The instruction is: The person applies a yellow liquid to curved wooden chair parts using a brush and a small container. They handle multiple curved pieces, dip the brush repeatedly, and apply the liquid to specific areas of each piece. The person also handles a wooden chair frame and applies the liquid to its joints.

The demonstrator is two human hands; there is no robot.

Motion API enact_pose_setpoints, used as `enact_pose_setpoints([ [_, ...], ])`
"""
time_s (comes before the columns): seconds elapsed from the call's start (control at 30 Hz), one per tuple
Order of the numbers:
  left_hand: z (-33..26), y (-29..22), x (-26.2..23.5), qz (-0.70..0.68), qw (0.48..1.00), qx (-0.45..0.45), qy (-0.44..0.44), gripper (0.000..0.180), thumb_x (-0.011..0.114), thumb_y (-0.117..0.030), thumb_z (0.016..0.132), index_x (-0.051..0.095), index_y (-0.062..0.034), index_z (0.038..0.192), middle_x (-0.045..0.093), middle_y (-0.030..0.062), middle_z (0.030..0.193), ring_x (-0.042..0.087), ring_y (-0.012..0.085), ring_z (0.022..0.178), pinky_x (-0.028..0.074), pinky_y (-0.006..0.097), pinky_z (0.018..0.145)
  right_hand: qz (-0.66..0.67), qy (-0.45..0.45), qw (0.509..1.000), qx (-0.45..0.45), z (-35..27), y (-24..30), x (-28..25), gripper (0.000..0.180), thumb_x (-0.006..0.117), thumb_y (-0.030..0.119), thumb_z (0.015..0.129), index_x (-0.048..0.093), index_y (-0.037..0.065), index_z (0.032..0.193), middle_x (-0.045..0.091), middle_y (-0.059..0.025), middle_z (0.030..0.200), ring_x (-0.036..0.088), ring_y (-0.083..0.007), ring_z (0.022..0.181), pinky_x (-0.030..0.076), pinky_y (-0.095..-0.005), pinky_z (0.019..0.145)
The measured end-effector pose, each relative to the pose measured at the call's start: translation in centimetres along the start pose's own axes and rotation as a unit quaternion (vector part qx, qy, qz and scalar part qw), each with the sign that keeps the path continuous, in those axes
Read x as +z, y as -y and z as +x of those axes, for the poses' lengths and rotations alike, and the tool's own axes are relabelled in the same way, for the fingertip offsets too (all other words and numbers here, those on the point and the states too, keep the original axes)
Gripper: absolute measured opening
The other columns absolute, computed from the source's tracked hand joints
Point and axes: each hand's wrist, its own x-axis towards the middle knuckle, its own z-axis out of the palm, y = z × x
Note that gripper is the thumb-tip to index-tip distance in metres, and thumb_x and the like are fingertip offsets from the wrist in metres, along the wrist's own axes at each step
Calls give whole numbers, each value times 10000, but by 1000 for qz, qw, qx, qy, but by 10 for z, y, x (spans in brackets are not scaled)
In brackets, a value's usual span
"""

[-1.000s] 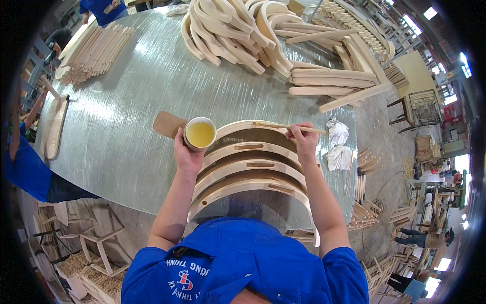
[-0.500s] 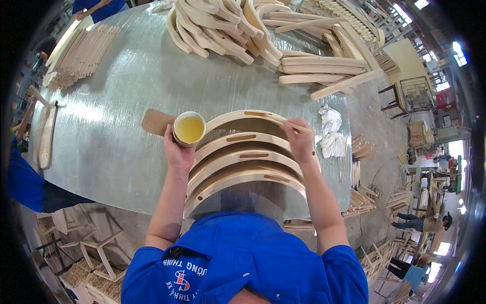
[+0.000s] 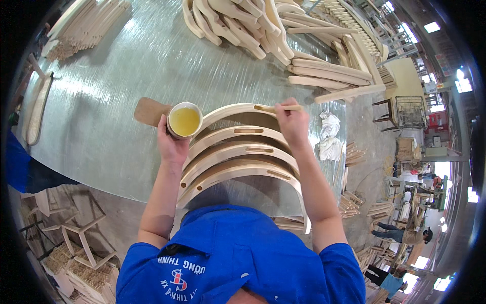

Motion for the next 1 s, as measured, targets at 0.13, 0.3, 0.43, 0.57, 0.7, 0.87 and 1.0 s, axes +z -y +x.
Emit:
enact_pose_setpoints([
  [0.13, 3, -1, -4, -12, 1000, -1, 4, 375, 361, -316, 970, 460, -80, 1244, 530, 79, 1217, 504, 224, 1152, 421, 415, 983, 32, 10, 999, -23, -2, 5, 16, 180, 631, 166, 825, 528, 35, 758, 539, -155, 634, 539, -319, 577, 439, -367, 552],
  [0.3, 3, -1, -4, -30, 1000, 8, 3, 381, 364, -310, 970, 459, -75, 1254, 530, 80, 1226, 502, 232, 1159, 415, 426, 988, -56, -12, 998, 8, -1, -24, -17, 186, 632, 156, 820, 529, 27, 736, 545, -149, 622, 545, -303, 561, 438, -362, 541],
  [0.43, 7, 2, -3, -22, 1000, -14, -1, 396, 367, -302, 968, 448, -86, 1290, 529, 78, 1242, 495, 235, 1172, 401, 440, 1000, -10, -7, 1000, -14, 0, -5, 2, 174, 636, 148, 817, 541, 28, 735, 541, -140, 615, 541, -289, 545, 439, -356, 539],
  [0.57, 8, 7, 2, -38, 999, -24, 3, 373, 369, -294, 970, 457, -66, 1252, 545, 84, 1197, 512, 221, 1142, 421, 389, 980, 31, 3, 999, -14, 2, 3, 9, 173, 633, 141, 823, 545, 21, 734, 541, -133, 615, 535, -261, 538, 438, -339, 542],
  [0.7, 5, 4, 6, -16, 1000, -6, 18, 362, 368, -283, 970, 462, -65, 1243, 549, 82, 1191, 517, 215, 1135, 419, 381, 980, -28, -6, 1000, -12, 1, -19, -16, 194, 625, 167, 833, 540, 23, 735, 528, -125, 600, 503, -244, 514, 426, -331, 522],
  [0.87, 3, 6, 11, -7, 1000, -22, -4, 366, 369, -278, 970, 452, -67, 1257, 542, 82, 1199, 511, 216, 1140, 413, 382, 987, -72, -24, 997, -11, -5, -30, -14, 213, 621, 170, 855, 548, 13, 729, 589, -88, 604, 550, -134, 496, 436, -262, 487],
  [1.0, 1, 13, 12, -30, 999, -40, 0, 367, 370, -277, 971, 445, -69, 1263, 529, 86, 1216, 500, 216, 1151, 407, 387, 993, 213, -75, 963, 147, -2, -30, -6, 258, 615, 208, 876, 526, 16, 728, 583, -88, 625, 563, -143, 492, 483, -253, 493],
])
